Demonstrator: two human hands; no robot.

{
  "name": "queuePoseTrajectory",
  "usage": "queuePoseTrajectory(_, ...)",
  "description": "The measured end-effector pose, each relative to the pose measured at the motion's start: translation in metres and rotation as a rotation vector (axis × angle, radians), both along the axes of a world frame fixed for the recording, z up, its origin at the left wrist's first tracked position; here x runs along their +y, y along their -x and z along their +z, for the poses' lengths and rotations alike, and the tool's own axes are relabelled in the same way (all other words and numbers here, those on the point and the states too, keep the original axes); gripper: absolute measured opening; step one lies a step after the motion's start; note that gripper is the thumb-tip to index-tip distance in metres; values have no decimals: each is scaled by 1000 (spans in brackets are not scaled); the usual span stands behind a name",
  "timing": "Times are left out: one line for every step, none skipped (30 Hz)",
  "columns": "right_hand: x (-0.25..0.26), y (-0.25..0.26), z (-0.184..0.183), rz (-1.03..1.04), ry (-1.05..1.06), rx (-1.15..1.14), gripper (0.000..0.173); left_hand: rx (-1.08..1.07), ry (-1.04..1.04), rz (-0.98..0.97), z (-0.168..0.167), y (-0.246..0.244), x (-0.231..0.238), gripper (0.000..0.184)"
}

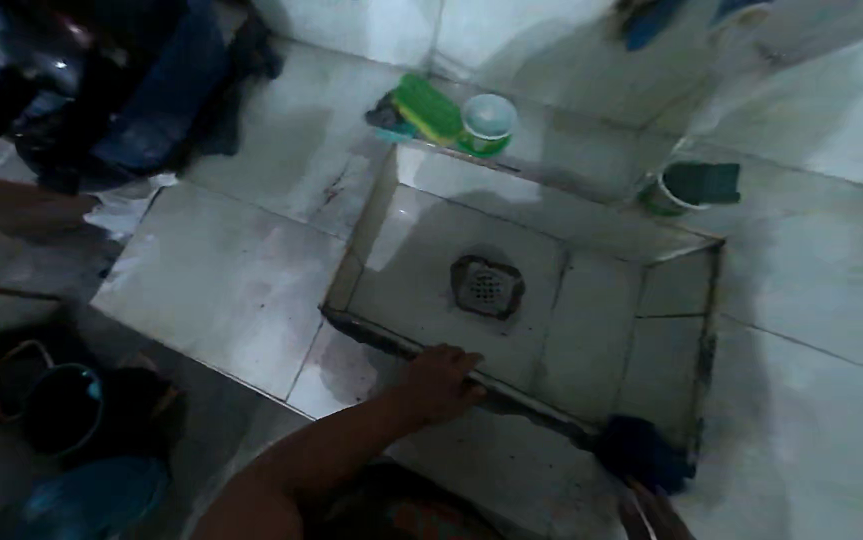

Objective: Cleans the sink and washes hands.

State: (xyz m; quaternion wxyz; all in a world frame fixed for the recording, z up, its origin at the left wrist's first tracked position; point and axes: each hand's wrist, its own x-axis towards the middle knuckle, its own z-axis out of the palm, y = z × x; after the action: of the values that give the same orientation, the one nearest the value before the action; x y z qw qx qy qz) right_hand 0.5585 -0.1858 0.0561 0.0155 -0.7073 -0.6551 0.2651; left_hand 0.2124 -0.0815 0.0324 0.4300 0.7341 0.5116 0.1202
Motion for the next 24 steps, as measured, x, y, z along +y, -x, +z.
queuePoseTrajectory(11,26,9,64,-36,117,44,-110,18,34,4,1,-1,59)
queuePoseTrajectory(24,53,20,103,-65,239,42,-226,42,69,9,1,-2,64)
queuePoseTrajectory(37,78,30,124,-104,344,40,-333,67,100,15,0,-2,67)
queuePoseTrajectory(51,101,37,141,-159,427,39,-405,90,130,20,1,0,68)
queuePoseTrajectory(67,120,40,157,-222,512,38,-453,120,169,27,3,4,66)
queuePoseTrajectory(85,139,44,166,-266,605,35,-483,152,215,34,8,8,62)
queuePoseTrajectory(102,156,50,150,-294,681,30,-490,180,256,41,16,14,56)
queuePoseTrajectory(119,171,56,107,-317,734,25,-487,195,298,48,24,19,48)
queuePoseTrajectory(136,183,59,35,-337,775,18,-474,202,333,56,32,25,41)
queuePoseTrajectory(152,193,60,-50,-348,828,12,-472,183,367,63,38,32,34)
queuePoseTrajectory(166,200,58,-141,-345,892,7,-492,138,401,69,40,40,29)
queuePoseTrajectory(179,206,57,-239,-322,963,6,-517,87,431,76,39,48,26)
queuePoseTrajectory(190,211,54,-345,-285,1052,8,-536,52,449,84,34,59,24)
queuePoseTrajectory(200,214,49,-434,-243,1152,12,-540,40,442,93,28,71,23)
queuePoseTrajectory(209,216,44,-488,-192,1247,20,-532,16,411,100,20,83,23)
queuePoseTrajectory(216,216,40,-510,-139,1346,31,-526,-28,365,105,10,95,23)
queuePoseTrajectory(223,216,37,-535,-113,1448,37,-523,-66,310,108,1,107,24)
queuePoseTrajectory(230,217,37,-558,-116,1555,42,-525,-94,263,110,-8,119,24)
queuePoseTrajectory(238,217,40,-603,-142,1646,44,-529,-118,237,110,-17,131,24)
queuePoseTrajectory(249,215,45,-684,-176,1714,43,-528,-121,226,108,-25,142,25)
queuePoseTrajectory(261,209,51,-753,-211,1726,41,-528,-94,227,105,-33,152,28)
queuePoseTrajectory(275,199,55,-783,-243,1702,38,-542,-31,245,102,-39,161,31)
queuePoseTrajectory(288,187,58,-771,-251,1648,35,-591,76,284,100,-46,167,34)
queuePoseTrajectory(301,176,60,-744,-273,1546,32,-675,224,336,99,-53,173,39)
